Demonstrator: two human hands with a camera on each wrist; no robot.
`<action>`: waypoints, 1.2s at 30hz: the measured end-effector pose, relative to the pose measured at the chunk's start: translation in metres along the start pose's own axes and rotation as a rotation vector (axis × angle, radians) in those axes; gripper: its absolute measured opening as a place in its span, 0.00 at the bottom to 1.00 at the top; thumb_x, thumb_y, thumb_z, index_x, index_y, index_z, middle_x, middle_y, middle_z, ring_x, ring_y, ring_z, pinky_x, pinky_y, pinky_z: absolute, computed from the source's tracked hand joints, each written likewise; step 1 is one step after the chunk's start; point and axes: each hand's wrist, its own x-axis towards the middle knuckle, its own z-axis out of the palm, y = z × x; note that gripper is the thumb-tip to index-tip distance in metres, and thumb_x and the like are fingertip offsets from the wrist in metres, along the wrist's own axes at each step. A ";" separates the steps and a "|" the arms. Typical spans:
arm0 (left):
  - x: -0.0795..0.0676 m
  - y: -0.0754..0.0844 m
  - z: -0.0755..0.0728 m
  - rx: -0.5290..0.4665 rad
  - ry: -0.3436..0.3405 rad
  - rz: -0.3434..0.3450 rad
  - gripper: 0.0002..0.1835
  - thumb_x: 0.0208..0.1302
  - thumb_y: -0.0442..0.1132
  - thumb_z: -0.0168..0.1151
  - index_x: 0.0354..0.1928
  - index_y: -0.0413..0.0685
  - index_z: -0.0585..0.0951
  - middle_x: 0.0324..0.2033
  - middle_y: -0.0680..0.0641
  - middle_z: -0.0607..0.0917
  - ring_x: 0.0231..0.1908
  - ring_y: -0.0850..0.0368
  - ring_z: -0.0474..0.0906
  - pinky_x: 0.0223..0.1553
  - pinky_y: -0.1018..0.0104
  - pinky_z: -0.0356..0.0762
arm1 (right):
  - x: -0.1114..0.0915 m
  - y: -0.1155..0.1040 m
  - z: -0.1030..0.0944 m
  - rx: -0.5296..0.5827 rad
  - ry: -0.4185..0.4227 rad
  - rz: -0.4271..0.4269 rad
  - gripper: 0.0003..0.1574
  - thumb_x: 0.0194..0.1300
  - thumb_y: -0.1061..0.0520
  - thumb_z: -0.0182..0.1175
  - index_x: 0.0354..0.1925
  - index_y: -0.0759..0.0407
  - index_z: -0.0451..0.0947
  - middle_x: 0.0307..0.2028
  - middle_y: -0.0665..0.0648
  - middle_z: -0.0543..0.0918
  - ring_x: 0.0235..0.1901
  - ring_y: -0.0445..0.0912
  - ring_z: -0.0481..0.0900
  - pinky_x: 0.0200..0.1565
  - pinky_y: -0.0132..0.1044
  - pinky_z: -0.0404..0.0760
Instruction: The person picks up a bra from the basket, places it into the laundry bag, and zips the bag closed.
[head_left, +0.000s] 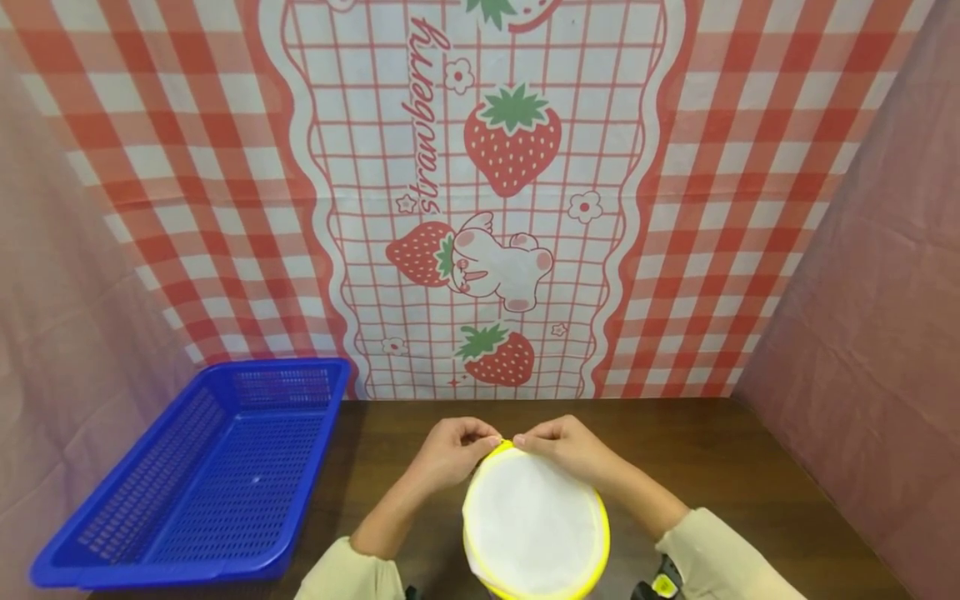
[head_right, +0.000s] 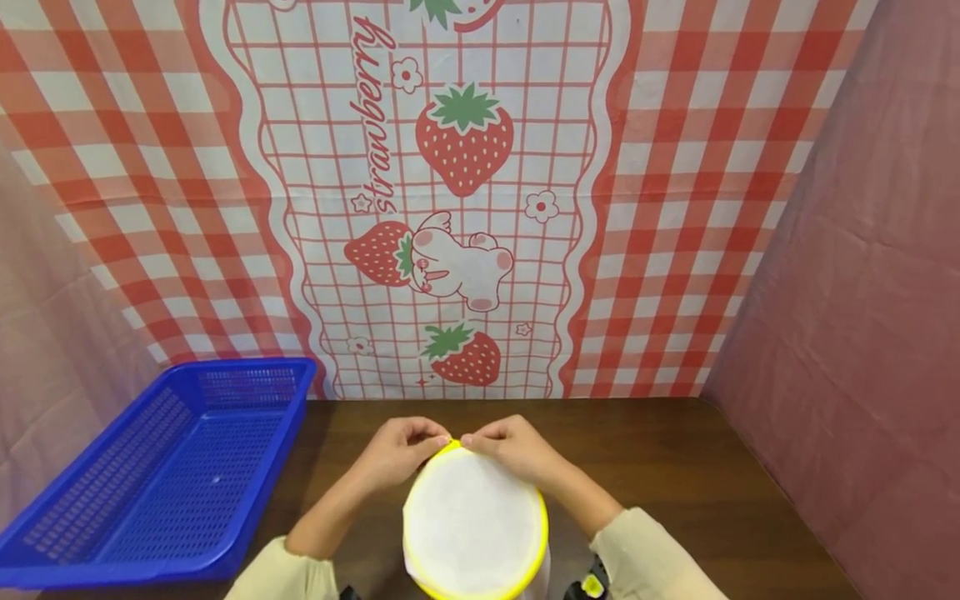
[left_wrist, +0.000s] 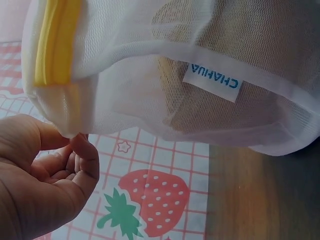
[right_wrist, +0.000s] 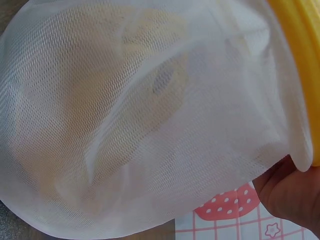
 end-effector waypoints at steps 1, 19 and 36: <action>0.000 -0.001 0.000 -0.004 0.001 -0.003 0.10 0.63 0.38 0.59 0.36 0.37 0.83 0.27 0.46 0.83 0.22 0.62 0.72 0.24 0.65 0.77 | 0.000 0.001 0.000 -0.002 0.007 0.003 0.24 0.62 0.44 0.59 0.40 0.64 0.84 0.32 0.56 0.86 0.25 0.43 0.83 0.28 0.38 0.82; 0.002 -0.001 0.001 -0.001 0.006 -0.007 0.10 0.63 0.38 0.59 0.36 0.38 0.83 0.26 0.46 0.83 0.22 0.61 0.73 0.23 0.69 0.74 | 0.003 -0.001 -0.002 0.001 -0.056 0.012 0.23 0.64 0.43 0.57 0.41 0.62 0.83 0.29 0.53 0.84 0.24 0.42 0.81 0.27 0.38 0.82; 0.001 -0.002 -0.001 0.000 0.019 0.002 0.10 0.63 0.38 0.59 0.36 0.37 0.83 0.27 0.45 0.83 0.24 0.57 0.76 0.23 0.69 0.76 | 0.002 -0.002 0.001 0.015 -0.031 -0.017 0.22 0.64 0.48 0.58 0.42 0.66 0.83 0.34 0.58 0.86 0.25 0.41 0.82 0.27 0.37 0.82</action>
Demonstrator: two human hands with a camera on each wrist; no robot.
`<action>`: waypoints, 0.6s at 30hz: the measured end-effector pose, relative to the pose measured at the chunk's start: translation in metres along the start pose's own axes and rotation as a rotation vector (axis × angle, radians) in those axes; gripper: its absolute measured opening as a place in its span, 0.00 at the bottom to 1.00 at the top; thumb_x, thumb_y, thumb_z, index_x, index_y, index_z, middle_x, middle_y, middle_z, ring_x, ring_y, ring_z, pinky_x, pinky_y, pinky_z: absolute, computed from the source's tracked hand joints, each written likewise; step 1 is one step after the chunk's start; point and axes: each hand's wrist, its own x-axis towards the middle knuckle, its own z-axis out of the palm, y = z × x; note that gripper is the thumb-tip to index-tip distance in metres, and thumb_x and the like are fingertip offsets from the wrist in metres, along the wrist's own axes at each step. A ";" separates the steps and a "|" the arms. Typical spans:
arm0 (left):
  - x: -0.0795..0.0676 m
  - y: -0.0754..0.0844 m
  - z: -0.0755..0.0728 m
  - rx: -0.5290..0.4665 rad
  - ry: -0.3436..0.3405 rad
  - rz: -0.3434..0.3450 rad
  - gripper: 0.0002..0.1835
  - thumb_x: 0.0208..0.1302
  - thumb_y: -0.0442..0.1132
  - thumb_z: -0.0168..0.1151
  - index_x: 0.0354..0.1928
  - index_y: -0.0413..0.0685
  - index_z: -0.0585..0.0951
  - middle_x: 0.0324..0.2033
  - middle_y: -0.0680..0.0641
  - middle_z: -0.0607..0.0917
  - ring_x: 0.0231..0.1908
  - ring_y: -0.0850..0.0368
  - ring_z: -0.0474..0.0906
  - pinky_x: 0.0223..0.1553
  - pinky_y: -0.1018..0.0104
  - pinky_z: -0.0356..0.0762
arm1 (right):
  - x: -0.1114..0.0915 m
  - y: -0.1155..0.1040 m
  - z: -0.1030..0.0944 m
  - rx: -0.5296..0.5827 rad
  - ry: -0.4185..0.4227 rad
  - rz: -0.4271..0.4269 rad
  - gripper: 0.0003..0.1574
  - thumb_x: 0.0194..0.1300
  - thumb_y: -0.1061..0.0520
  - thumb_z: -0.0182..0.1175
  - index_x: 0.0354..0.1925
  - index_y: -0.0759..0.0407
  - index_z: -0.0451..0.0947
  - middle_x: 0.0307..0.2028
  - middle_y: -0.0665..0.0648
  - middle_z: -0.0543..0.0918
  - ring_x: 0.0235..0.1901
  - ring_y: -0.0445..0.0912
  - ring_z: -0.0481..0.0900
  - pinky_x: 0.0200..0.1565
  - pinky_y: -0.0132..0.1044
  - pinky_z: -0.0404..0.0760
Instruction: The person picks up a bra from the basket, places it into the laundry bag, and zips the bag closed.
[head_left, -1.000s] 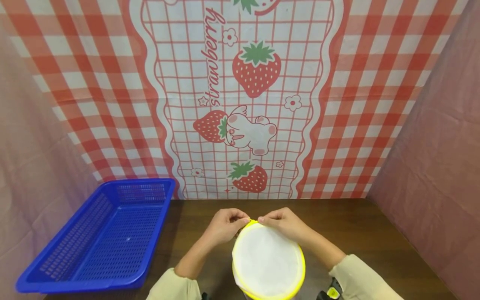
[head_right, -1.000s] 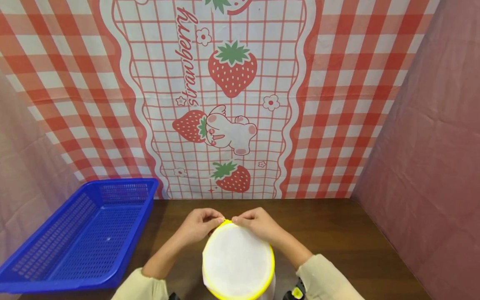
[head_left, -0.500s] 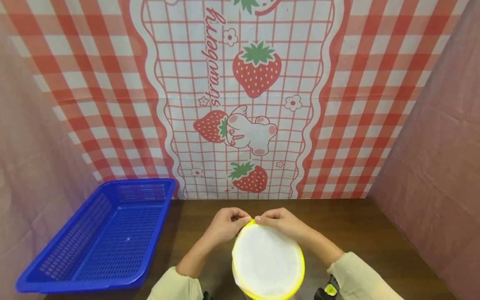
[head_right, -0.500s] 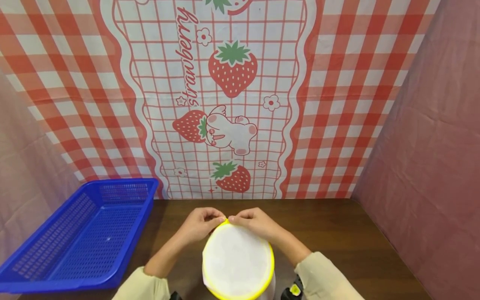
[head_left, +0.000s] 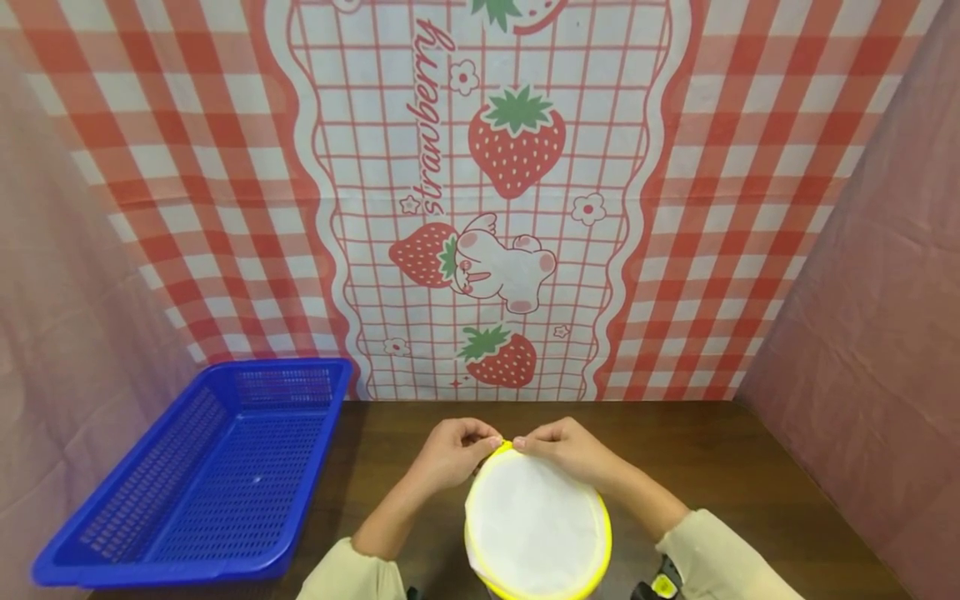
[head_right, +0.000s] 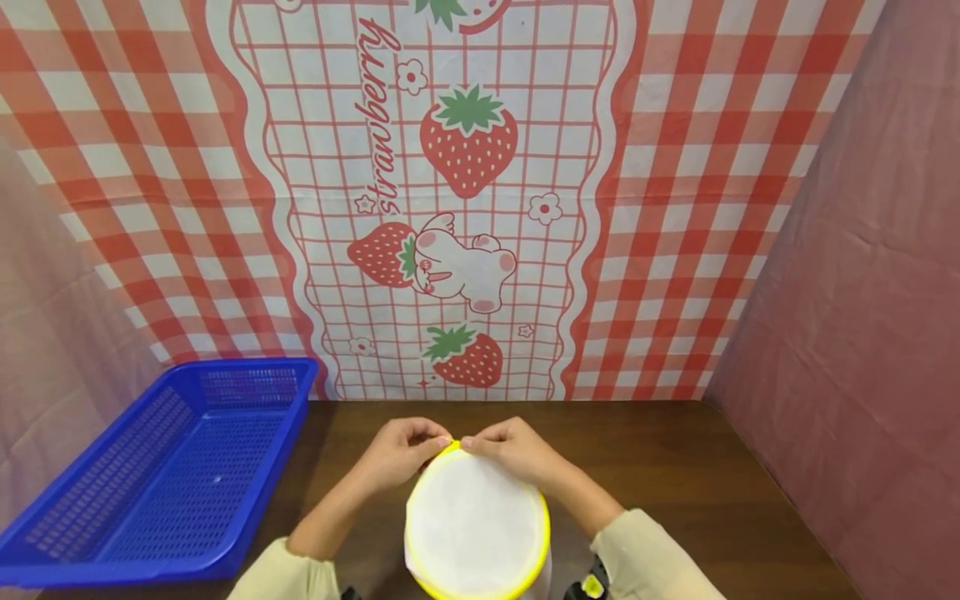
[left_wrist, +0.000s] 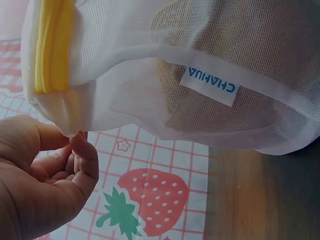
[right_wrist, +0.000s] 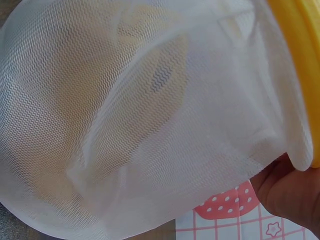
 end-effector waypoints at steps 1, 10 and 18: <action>0.000 0.000 0.000 -0.003 0.000 0.002 0.10 0.63 0.38 0.59 0.36 0.37 0.83 0.27 0.45 0.84 0.24 0.56 0.77 0.24 0.68 0.77 | 0.000 0.000 0.000 0.003 0.000 0.001 0.22 0.64 0.48 0.58 0.42 0.66 0.83 0.34 0.58 0.86 0.25 0.42 0.82 0.27 0.37 0.82; -0.001 -0.001 0.000 -0.024 0.013 0.011 0.10 0.63 0.38 0.60 0.35 0.36 0.83 0.27 0.44 0.83 0.24 0.57 0.76 0.24 0.68 0.77 | -0.001 0.003 -0.001 0.019 0.003 0.008 0.22 0.64 0.48 0.58 0.41 0.67 0.83 0.30 0.56 0.86 0.23 0.42 0.82 0.26 0.37 0.82; -0.001 -0.002 0.000 -0.021 0.011 0.021 0.10 0.62 0.38 0.60 0.35 0.36 0.83 0.26 0.44 0.84 0.22 0.61 0.74 0.23 0.72 0.75 | 0.000 0.006 -0.002 0.023 0.000 0.015 0.24 0.63 0.45 0.58 0.39 0.66 0.84 0.28 0.54 0.86 0.23 0.43 0.83 0.26 0.37 0.82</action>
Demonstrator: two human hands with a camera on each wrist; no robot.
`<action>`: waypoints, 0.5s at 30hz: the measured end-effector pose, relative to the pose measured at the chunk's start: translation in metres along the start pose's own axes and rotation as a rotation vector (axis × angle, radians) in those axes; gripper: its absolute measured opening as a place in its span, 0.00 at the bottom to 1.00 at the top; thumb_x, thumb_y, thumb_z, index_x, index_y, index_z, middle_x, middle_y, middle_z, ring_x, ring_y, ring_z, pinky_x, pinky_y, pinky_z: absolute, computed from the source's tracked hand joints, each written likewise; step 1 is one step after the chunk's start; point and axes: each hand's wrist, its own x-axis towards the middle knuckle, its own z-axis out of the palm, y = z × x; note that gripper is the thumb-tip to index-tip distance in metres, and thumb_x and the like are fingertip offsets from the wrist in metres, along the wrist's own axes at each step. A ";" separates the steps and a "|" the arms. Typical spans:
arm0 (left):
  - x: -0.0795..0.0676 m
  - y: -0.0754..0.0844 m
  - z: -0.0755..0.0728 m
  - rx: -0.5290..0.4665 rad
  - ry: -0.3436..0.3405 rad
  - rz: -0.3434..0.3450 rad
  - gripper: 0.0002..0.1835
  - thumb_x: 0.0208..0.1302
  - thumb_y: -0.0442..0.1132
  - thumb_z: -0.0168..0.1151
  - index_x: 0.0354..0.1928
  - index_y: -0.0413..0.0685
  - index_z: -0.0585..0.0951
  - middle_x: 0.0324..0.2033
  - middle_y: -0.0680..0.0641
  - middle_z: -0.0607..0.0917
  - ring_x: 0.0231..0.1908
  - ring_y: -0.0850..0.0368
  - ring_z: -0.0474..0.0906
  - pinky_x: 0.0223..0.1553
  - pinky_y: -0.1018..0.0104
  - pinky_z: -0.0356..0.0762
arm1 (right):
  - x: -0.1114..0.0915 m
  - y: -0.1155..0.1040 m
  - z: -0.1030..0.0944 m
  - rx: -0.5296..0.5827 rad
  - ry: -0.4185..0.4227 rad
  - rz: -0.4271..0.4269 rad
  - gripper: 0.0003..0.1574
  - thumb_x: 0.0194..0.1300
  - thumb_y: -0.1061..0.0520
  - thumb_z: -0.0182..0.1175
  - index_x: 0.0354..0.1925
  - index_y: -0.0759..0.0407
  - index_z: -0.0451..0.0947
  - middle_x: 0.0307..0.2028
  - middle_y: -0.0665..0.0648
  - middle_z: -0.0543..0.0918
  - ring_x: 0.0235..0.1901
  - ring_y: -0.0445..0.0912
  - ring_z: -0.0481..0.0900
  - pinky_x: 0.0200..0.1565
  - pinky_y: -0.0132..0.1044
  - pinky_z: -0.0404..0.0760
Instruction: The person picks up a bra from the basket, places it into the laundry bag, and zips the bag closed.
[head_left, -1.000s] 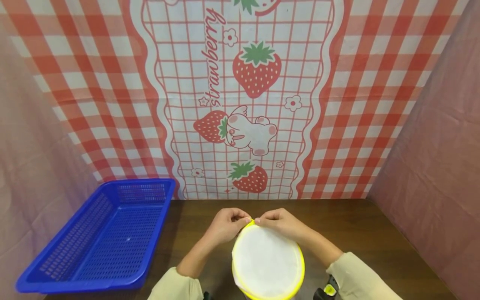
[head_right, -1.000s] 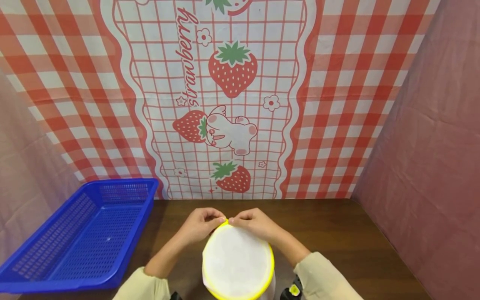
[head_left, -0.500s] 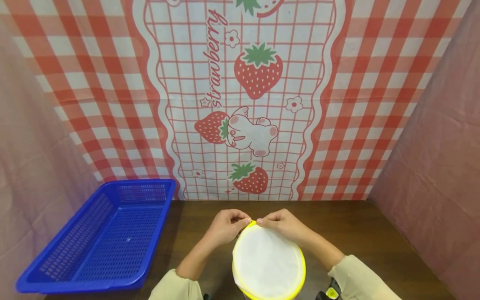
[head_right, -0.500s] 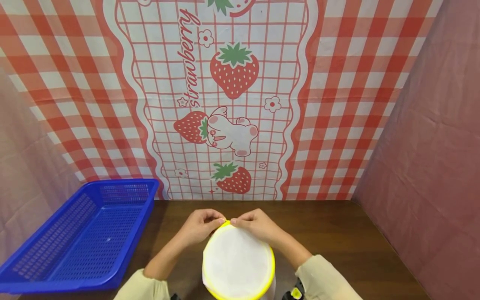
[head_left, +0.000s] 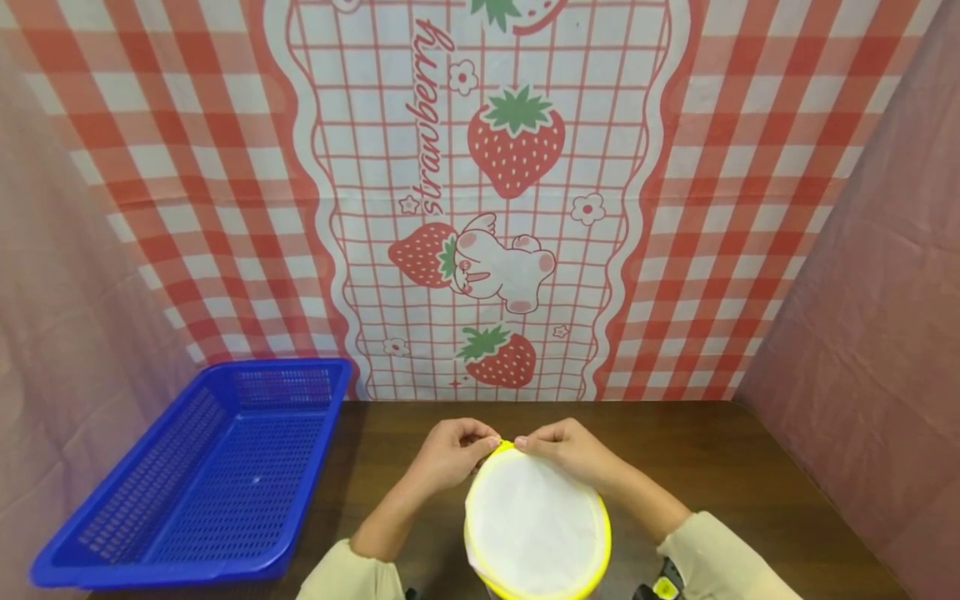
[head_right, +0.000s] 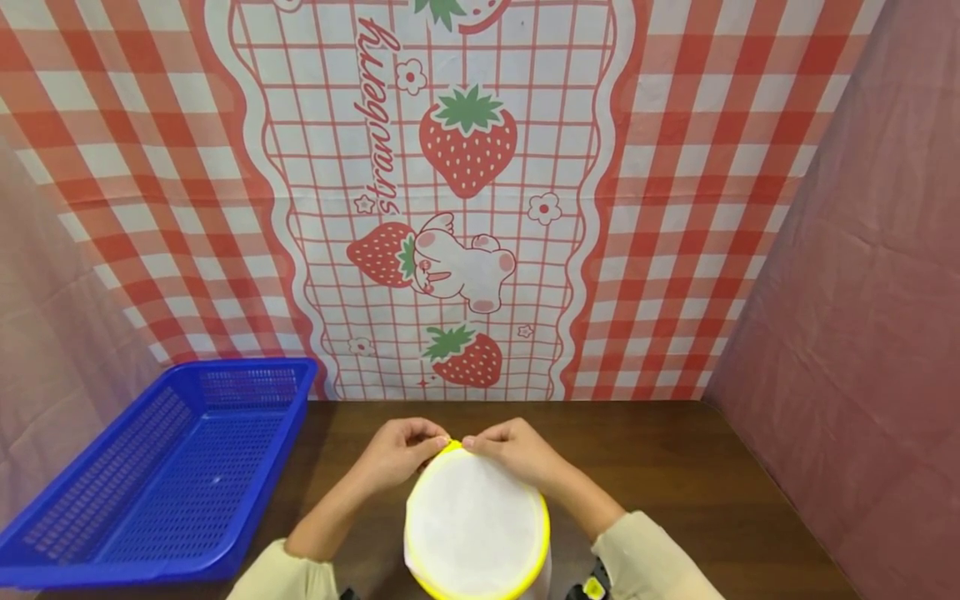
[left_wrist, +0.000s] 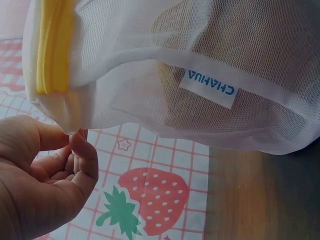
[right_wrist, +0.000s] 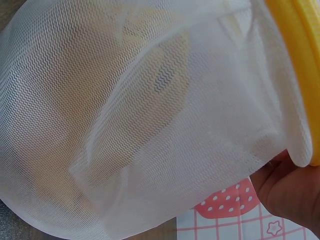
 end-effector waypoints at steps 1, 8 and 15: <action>0.000 0.000 0.000 0.002 0.000 0.000 0.10 0.62 0.38 0.60 0.35 0.36 0.83 0.27 0.44 0.84 0.22 0.61 0.74 0.23 0.72 0.74 | 0.000 0.000 0.000 0.000 0.001 0.000 0.24 0.63 0.44 0.58 0.39 0.65 0.84 0.28 0.53 0.86 0.23 0.42 0.83 0.26 0.37 0.82; -0.001 0.000 0.000 0.007 -0.001 0.000 0.10 0.63 0.38 0.60 0.36 0.36 0.83 0.27 0.44 0.84 0.22 0.63 0.73 0.23 0.71 0.75 | -0.001 -0.001 0.001 -0.008 0.014 0.016 0.24 0.63 0.45 0.59 0.38 0.66 0.84 0.27 0.53 0.85 0.22 0.42 0.81 0.26 0.37 0.82; 0.001 0.000 0.002 0.036 -0.003 -0.002 0.10 0.63 0.39 0.59 0.35 0.38 0.83 0.28 0.45 0.84 0.24 0.63 0.73 0.24 0.71 0.73 | -0.002 -0.006 0.001 -0.076 -0.019 -0.009 0.22 0.66 0.45 0.55 0.40 0.63 0.83 0.29 0.53 0.84 0.23 0.41 0.79 0.26 0.36 0.80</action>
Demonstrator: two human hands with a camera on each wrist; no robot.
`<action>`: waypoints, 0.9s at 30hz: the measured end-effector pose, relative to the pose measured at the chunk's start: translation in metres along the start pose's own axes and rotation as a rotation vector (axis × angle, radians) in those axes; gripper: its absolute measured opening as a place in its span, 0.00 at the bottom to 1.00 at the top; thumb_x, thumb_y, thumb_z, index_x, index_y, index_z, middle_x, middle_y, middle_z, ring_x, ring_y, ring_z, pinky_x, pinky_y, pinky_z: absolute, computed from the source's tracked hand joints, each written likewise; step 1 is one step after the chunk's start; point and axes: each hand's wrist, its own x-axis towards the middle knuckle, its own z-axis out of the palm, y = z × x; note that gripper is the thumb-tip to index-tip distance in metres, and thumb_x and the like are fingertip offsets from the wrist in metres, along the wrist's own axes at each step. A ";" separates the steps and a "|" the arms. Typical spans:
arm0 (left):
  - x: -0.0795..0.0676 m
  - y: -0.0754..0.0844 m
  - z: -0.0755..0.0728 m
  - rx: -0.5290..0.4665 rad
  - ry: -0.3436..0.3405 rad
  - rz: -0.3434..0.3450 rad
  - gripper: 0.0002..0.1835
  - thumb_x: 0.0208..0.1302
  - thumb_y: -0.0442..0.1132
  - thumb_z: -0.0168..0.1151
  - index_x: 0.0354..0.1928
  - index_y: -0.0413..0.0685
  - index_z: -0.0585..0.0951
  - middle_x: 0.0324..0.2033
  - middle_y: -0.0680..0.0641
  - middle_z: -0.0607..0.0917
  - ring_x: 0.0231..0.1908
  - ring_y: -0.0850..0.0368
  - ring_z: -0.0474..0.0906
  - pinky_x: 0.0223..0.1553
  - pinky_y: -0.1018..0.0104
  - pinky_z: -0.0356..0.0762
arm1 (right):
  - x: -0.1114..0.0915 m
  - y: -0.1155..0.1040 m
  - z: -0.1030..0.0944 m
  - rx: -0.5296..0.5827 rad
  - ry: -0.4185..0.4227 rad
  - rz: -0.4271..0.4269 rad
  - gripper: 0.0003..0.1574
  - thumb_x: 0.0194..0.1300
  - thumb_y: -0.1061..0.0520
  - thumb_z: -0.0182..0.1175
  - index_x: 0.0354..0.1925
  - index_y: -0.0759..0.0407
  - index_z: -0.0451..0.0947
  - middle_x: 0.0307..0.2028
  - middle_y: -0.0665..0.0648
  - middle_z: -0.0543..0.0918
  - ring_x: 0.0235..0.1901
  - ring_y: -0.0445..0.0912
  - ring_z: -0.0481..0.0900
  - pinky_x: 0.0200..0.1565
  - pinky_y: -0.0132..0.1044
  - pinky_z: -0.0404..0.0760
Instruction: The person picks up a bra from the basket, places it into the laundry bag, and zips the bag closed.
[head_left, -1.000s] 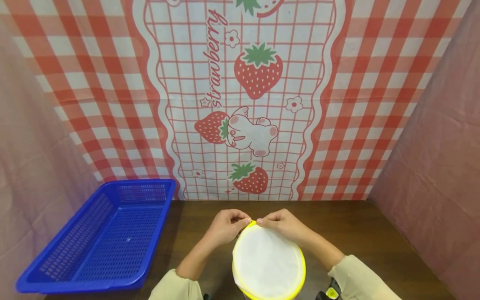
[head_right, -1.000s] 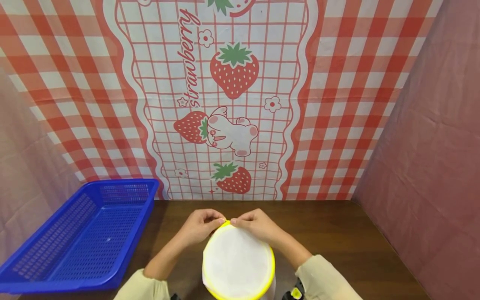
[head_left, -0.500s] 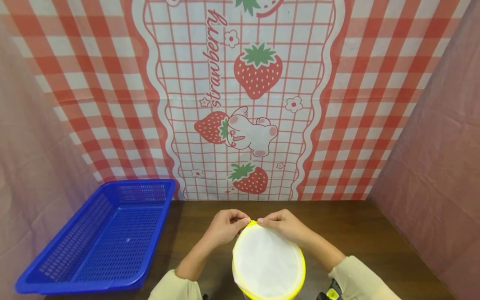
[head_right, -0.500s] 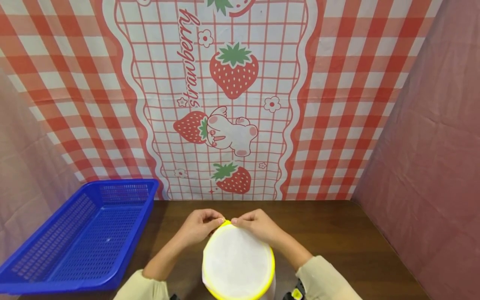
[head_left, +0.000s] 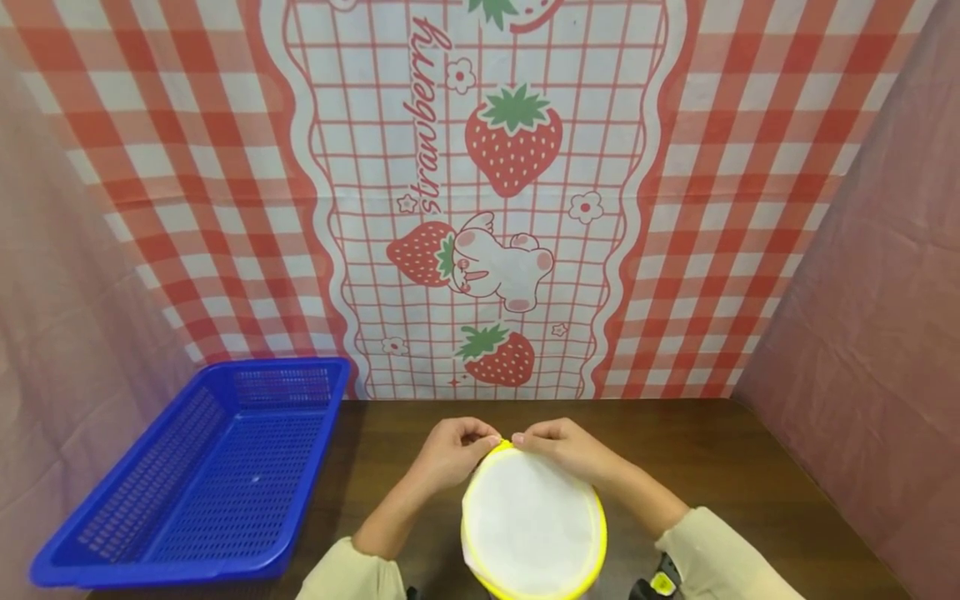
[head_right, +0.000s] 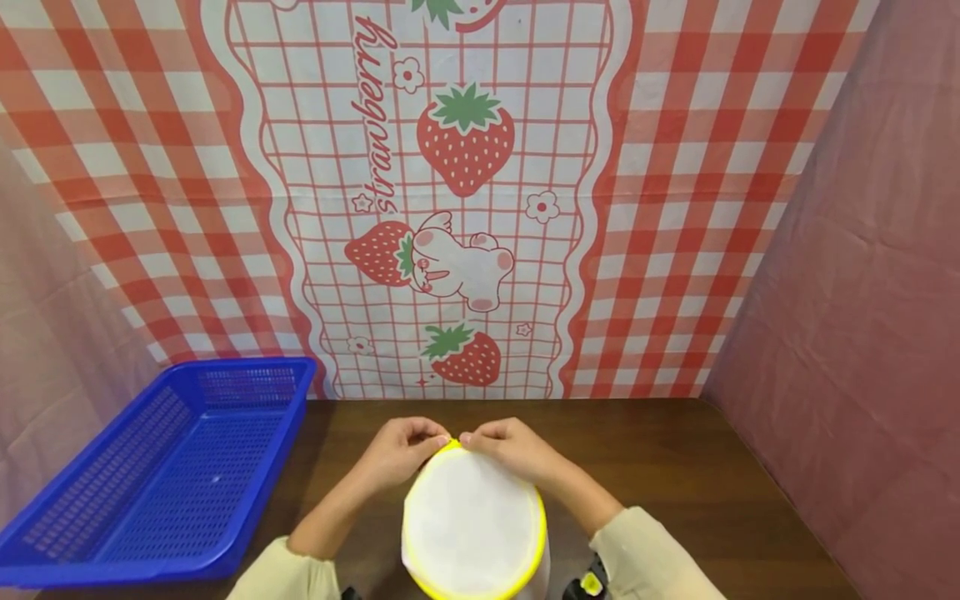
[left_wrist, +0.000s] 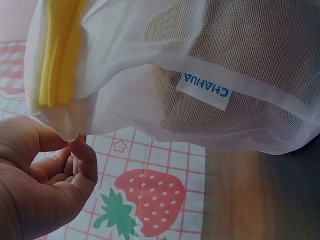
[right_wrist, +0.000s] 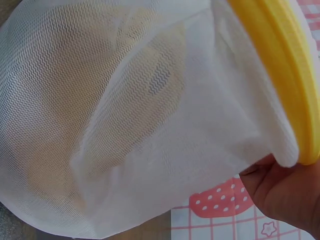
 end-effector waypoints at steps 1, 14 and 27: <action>0.000 0.000 0.000 0.004 0.000 0.005 0.10 0.63 0.38 0.59 0.35 0.38 0.83 0.27 0.45 0.84 0.24 0.63 0.73 0.24 0.71 0.73 | 0.000 -0.001 0.000 0.000 -0.009 -0.004 0.22 0.66 0.45 0.55 0.40 0.63 0.83 0.29 0.54 0.84 0.23 0.41 0.79 0.26 0.36 0.80; 0.000 0.001 0.001 -0.002 -0.001 -0.003 0.09 0.63 0.38 0.59 0.35 0.39 0.83 0.27 0.46 0.83 0.23 0.63 0.73 0.23 0.71 0.73 | 0.001 0.000 0.002 -0.027 0.030 -0.027 0.22 0.64 0.47 0.58 0.40 0.65 0.84 0.36 0.59 0.86 0.28 0.41 0.80 0.28 0.35 0.81; -0.001 -0.001 0.001 -0.007 0.015 0.000 0.09 0.63 0.37 0.59 0.35 0.37 0.83 0.27 0.45 0.83 0.23 0.62 0.73 0.23 0.70 0.74 | 0.001 0.003 0.002 -0.006 0.038 -0.041 0.21 0.64 0.48 0.58 0.40 0.66 0.84 0.35 0.59 0.86 0.27 0.41 0.80 0.27 0.34 0.81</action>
